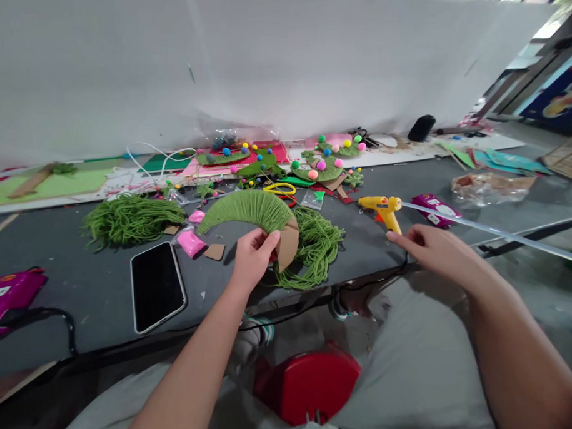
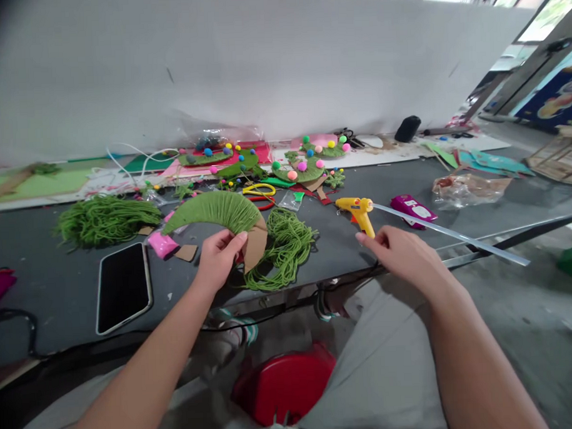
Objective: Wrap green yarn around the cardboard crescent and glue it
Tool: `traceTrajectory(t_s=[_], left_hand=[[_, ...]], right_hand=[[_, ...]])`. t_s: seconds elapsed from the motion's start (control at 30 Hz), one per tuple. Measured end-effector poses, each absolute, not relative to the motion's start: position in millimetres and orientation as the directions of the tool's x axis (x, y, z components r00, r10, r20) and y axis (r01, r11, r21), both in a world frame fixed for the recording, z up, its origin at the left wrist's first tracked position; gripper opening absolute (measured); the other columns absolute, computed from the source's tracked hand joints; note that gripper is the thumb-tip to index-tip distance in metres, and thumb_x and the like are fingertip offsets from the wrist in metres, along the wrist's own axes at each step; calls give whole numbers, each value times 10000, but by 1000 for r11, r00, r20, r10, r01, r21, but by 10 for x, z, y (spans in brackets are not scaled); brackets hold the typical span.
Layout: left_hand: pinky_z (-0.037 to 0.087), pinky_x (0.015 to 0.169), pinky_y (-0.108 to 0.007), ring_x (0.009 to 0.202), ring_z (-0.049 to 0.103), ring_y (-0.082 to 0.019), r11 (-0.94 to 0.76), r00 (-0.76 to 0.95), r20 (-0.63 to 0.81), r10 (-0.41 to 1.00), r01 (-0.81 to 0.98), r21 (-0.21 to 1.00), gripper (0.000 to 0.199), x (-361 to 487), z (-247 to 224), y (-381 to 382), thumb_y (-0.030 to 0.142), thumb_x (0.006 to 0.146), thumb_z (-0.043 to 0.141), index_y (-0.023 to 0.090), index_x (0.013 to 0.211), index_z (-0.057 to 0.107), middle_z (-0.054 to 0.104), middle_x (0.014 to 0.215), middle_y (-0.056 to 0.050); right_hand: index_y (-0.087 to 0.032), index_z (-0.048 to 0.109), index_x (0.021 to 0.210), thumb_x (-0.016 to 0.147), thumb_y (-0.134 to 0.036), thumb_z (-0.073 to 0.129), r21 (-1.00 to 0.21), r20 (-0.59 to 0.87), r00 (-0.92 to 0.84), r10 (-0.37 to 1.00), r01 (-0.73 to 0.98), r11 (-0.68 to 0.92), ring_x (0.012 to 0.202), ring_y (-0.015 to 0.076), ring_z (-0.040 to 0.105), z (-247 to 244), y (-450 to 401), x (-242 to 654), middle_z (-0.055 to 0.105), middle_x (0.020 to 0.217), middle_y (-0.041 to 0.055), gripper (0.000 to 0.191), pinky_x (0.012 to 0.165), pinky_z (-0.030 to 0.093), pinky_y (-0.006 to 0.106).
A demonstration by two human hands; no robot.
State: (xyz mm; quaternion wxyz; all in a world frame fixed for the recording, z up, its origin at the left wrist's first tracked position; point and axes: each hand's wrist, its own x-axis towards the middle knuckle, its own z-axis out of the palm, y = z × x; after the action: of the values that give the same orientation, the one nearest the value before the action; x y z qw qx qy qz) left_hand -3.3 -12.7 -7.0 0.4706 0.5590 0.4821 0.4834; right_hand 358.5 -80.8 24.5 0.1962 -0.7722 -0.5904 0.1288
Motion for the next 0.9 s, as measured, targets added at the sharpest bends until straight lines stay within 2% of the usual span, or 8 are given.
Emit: traceTrajectory(t_s=[0.03, 0.1, 0.2, 0.27, 0.43, 0.53, 0.63, 0.9], left_hand=[[370, 454, -210, 457, 449, -83, -96, 67, 91, 994, 84, 992, 347, -40, -69, -130, 365, 807, 686, 175, 579, 505, 484, 491, 43], [362, 451, -212, 457, 439, -82, -108, 67, 103, 992, 82, 991, 361, -51, -70, -141, 381, 802, 693, 176, 576, 499, 478, 492, 44], [353, 448, -215, 459, 435, -83, -130, 79, 124, 989, 79, 988, 355, -61, -75, -168, 380, 803, 694, 175, 580, 508, 478, 494, 43], [354, 451, -215, 464, 441, -84, -146, 93, 138, 986, 75, 987, 351, -64, -79, -186, 373, 805, 695, 173, 580, 513, 484, 497, 40], [365, 463, -224, 471, 453, -89, -168, 116, 160, 980, 62, 984, 341, -57, -75, -200, 382, 811, 690, 170, 594, 532, 494, 509, 38], [366, 466, -229, 471, 459, -94, -181, 134, 172, 976, 59, 982, 337, -41, -82, -191, 389, 818, 684, 171, 604, 544, 500, 505, 36], [372, 471, -232, 466, 466, -95, -200, 163, 188, 968, 60, 978, 347, -23, -103, -193, 394, 820, 688, 170, 597, 545, 512, 501, 32], [360, 457, -228, 441, 464, -89, -234, 155, 224, 962, 56, 971, 339, 6, -86, -241, 367, 813, 685, 171, 574, 546, 517, 483, 28]], right_hand=[[-203, 644, 763, 792, -692, 634, -400, 63, 323, 944, 875, -272, 600, 206, 530, 196, -749, 3673, 653, 732, 127, 489, 565, 326, 352], [-155, 661, 821, 758, -686, 673, -404, 124, 342, 932, 875, -267, 710, 243, 582, 123, -572, 3771, 682, 917, 222, 535, 619, 357, 376], [-171, 650, 699, 675, -651, 751, -535, 4, 313, 950, 803, -263, 661, 218, 568, 56, -277, 3747, 664, 765, 129, 491, 625, 374, 355], [-172, 615, 620, 632, -614, 785, -600, 34, 363, 931, 752, -271, 596, 191, 520, 14, -135, 3674, 598, 634, 78, 474, 585, 360, 341], [-135, 688, 907, 774, -590, 660, -704, 168, 384, 908, 692, -163, 663, 184, 556, -31, -90, 3497, 661, 765, 80, 476, 603, 423, 319], [-160, 682, 1076, 835, -579, 618, -807, 139, 250, 958, 590, -37, 740, 187, 626, 45, -241, 3363, 706, 878, 80, 488, 669, 492, 305], [-174, 676, 1065, 836, -564, 666, -921, 56, 21, 998, 386, 44, 714, 168, 611, 149, -456, 3159, 667, 812, 54, 453, 673, 505, 286], [-174, 637, 934, 936, -602, 516, -917, 33, -276, 961, 374, 139, 635, 143, 560, 180, -778, 2686, 614, 699, 29, 445, 616, 475, 271]])
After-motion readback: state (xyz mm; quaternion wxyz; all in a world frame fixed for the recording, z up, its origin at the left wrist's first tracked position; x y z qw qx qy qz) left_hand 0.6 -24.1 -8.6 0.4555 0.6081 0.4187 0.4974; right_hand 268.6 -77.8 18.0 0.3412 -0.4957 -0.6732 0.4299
